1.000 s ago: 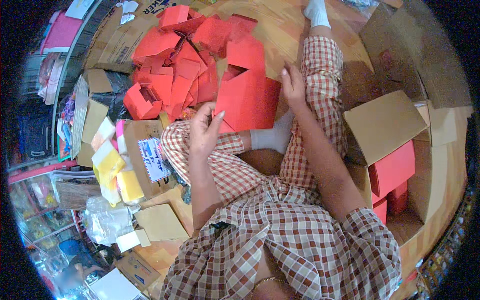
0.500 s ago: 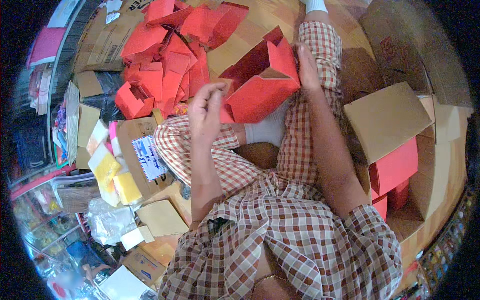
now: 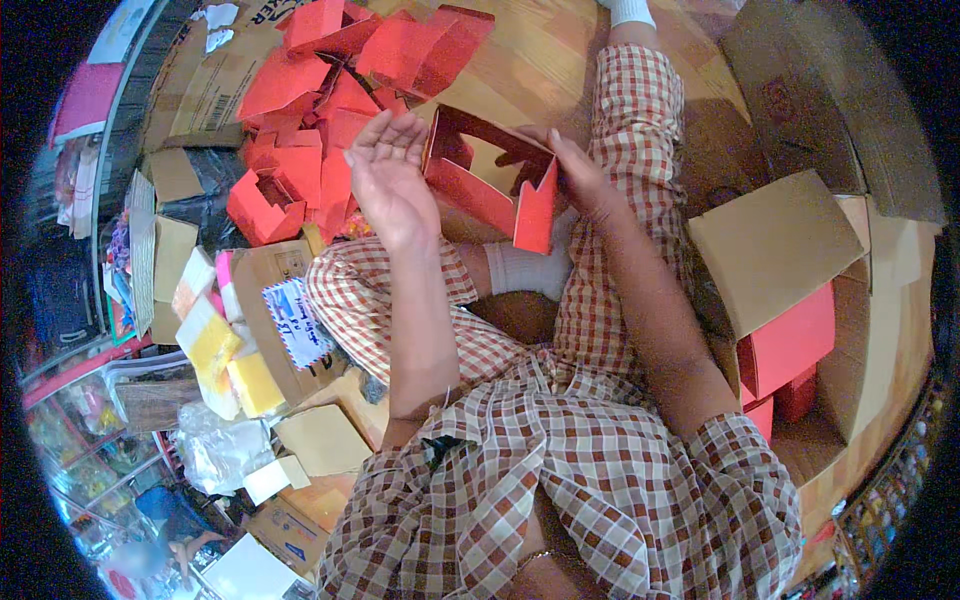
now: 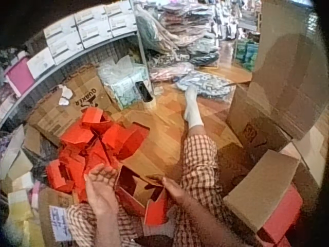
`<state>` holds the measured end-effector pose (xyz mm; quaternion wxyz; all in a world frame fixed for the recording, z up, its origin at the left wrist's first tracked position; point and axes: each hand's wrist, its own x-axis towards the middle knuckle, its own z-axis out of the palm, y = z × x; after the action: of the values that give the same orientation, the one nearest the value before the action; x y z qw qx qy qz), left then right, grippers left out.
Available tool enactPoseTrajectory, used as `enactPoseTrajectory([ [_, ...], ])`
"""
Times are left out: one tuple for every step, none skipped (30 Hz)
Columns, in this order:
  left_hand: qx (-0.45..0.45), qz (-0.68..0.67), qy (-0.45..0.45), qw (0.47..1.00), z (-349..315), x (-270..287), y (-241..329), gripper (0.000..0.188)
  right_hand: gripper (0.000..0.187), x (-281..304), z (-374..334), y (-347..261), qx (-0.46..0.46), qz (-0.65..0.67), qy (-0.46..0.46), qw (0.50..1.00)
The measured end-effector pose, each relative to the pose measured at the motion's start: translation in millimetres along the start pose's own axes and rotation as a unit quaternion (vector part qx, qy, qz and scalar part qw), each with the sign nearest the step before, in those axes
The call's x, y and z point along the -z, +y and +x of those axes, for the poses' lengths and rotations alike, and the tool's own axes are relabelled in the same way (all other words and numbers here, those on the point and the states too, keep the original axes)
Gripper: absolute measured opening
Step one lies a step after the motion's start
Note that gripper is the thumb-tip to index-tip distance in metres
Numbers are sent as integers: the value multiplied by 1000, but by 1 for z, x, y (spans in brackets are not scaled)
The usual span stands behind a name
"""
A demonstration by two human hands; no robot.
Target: The recorder is assembling small red cardboard boxes and placing items inside them.
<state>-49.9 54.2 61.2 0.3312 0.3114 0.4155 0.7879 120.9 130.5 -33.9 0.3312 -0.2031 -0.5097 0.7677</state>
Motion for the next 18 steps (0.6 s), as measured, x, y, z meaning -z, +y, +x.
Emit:
enactPoseTrajectory([
  [-9,-28,1,1000,-1,2,2,57,51,4,-1,-4,-10,15,-20,1000],
  [-10,-27,3,1000,-2,3,3,57,51,6,-2,-7,-38,24,-22,999],
  [-23,-43,8,999,-3,5,5,58,45,6,-2,-9,-55,26,10,998],
  [-36,-60,12,997,-4,7,6,58,45,4,-2,-10,-25,35,-22,999],
  [-39,-59,13,997,-5,9,7,58,43,2,-2,-10,14,39,-6,999],
  [-46,-65,9,997,-6,10,7,56,41,-2,-2,-10,54,42,10,998],
  [-45,-67,5,997,-7,11,7,54,42,-5,-5,-10,36,94,10,995],
  [-55,-70,5,996,-9,12,7,54,42,-7,-4,-11,30,87,18,996],
  [-50,-25,28,998,-11,14,8,54,39,-10,-4,-11,40,95,30,994],
  [-45,19,51,997,-14,16,9,53,36,-11,-4,-12,44,103,50,992],
  [-47,19,51,997,-17,18,10,53,36,-12,-4,-14,51,103,40,993],
  [-4,84,40,996,-21,21,11,54,36,-12,-5,-17,68,85,51,993],
  [52,148,44,987,-25,23,12,56,37,-12,-5,-21,72,62,73,993],
  [37,148,29,988,-30,26,13,56,37,-11,-6,-26,87,67,59,992],
  [92,97,29,991,-36,29,13,55,37,-11,-6,-32,125,6,54,991],
  [142,39,9,989,-42,33,12,55,37,-12,-7,-37,129,-65,76,987],
  [170,35,-2,985,-43,39,16,56,37,-14,-10,-43,163,-55,48,984],
  [169,35,-2,985,-43,44,18,56,33,-17,-15,-50,191,-154,55,968],
])
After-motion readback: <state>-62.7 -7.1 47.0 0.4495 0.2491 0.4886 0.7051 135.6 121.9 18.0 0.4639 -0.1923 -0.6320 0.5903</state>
